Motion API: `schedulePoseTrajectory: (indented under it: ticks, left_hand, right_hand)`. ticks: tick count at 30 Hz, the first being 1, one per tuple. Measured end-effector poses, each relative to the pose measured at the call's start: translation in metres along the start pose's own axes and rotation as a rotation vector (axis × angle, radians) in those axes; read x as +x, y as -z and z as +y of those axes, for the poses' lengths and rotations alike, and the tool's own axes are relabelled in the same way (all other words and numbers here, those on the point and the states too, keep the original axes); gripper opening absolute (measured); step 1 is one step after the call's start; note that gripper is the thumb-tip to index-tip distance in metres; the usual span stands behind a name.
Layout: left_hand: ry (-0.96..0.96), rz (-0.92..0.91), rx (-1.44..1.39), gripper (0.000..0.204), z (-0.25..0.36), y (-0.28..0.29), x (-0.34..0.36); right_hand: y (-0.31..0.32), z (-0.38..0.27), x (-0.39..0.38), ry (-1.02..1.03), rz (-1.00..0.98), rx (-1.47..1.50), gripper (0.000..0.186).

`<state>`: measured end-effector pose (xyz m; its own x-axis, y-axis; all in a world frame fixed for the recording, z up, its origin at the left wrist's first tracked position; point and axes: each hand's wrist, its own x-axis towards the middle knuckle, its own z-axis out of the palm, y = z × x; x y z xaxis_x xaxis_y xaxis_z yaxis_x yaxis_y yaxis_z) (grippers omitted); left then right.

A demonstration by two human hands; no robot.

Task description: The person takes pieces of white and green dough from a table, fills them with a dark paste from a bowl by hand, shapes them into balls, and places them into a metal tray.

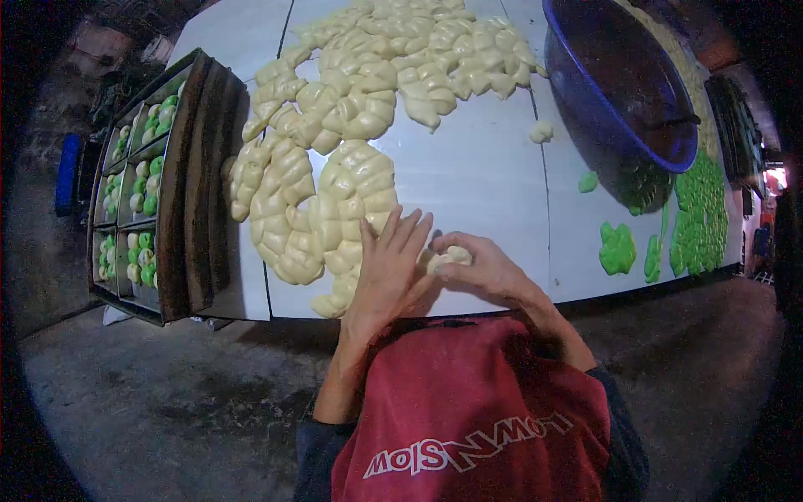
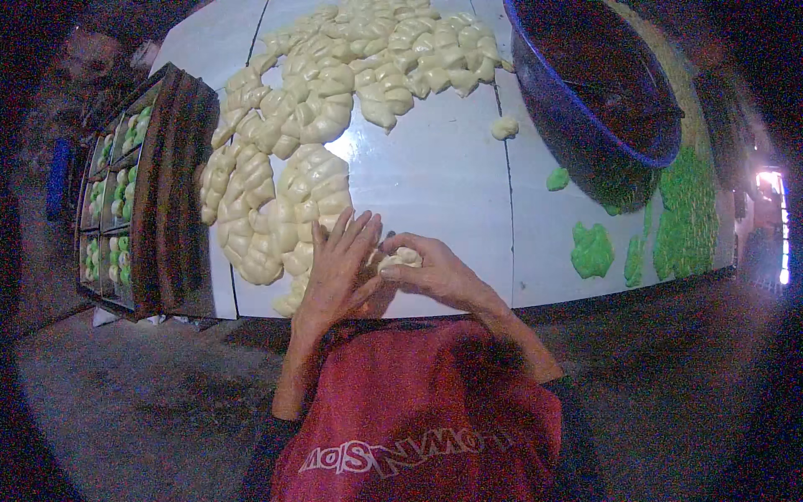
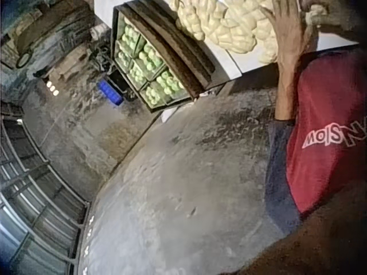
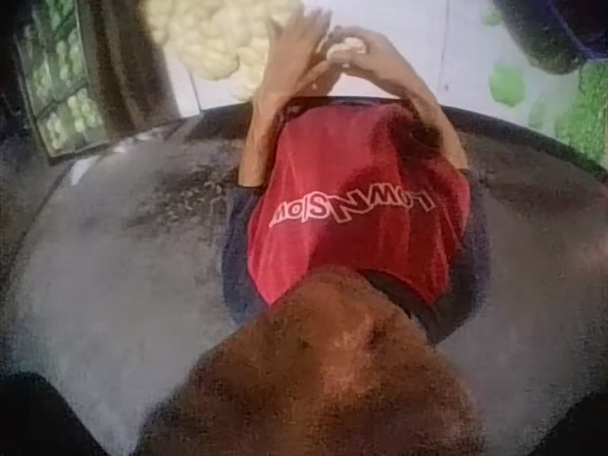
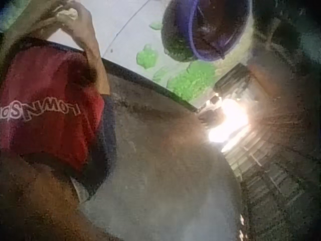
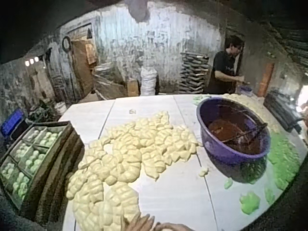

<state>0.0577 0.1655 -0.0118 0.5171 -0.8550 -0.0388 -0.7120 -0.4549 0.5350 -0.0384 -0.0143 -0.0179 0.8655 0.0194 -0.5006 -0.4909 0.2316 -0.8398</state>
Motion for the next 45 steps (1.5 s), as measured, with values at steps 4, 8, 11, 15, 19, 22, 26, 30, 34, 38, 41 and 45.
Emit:
schedulePoseTrajectory:
  ticks: [4, 8, 11, 15, 19, 22, 26, 30, 34, 38, 41, 45]
  left_hand:
    - [0.005, 0.041, 0.039, 0.076, 0.004, -0.002, 0.001]
    - [-0.028, 0.099, 0.08, 0.056, 0.007, -0.012, 0.003]
    - [-0.088, 0.143, 0.098, 0.031, 0.004, -0.017, 0.004]
    - [-0.088, 0.15, 0.079, 0.019, 0.008, -0.019, 0.005]
    - [-0.045, 0.115, 0.132, 0.042, 0.01, -0.023, 0.005]
    - [0.023, 0.059, 0.076, 0.074, 0.017, -0.019, 0.006]
    - [0.01, 0.138, -0.278, 0.098, 0.041, 0.008, 0.029]
    - [0.237, 0.137, -0.611, 0.061, 0.068, 0.008, 0.057]
    - [0.231, 0.094, -0.704, 0.035, 0.071, -0.005, 0.064]
    - [0.242, 0.078, -1.004, 0.074, 0.081, -0.022, 0.078]
    - [0.1, 0.1, -0.999, 0.091, 0.092, -0.023, 0.089]
    - [-0.206, 0.344, -0.885, 0.091, 0.122, -0.037, 0.126]
  right_hand:
    - [0.003, 0.011, 0.003, 0.128, 0.08, -0.412, 0.026]
    - [-0.003, 0.002, -0.003, 0.306, 0.214, -0.534, 0.021]
    - [-0.003, 0.001, -0.006, 0.169, 0.204, -0.395, 0.018]
    - [0.008, -0.014, -0.019, 0.029, -0.001, 0.08, 0.014]
    - [0.026, -0.023, -0.038, 0.281, -0.069, 0.597, 0.014]
    - [0.045, -0.023, -0.038, 0.385, 0.092, 0.526, 0.034]
    - [0.034, -0.034, -0.027, 0.222, 0.114, 0.83, 0.042]
    - [0.032, -0.016, -0.024, 0.267, 0.165, 0.512, 0.037]
    - [0.048, -0.026, -0.036, 0.182, 0.31, 0.149, 0.03]
    - [0.068, -0.006, -0.034, 0.493, 0.608, -0.256, 0.031]
    - [0.072, -0.023, -0.041, 0.292, 0.537, -0.015, 0.032]
    - [0.081, -0.037, -0.053, 0.571, 0.501, 0.308, 0.039]
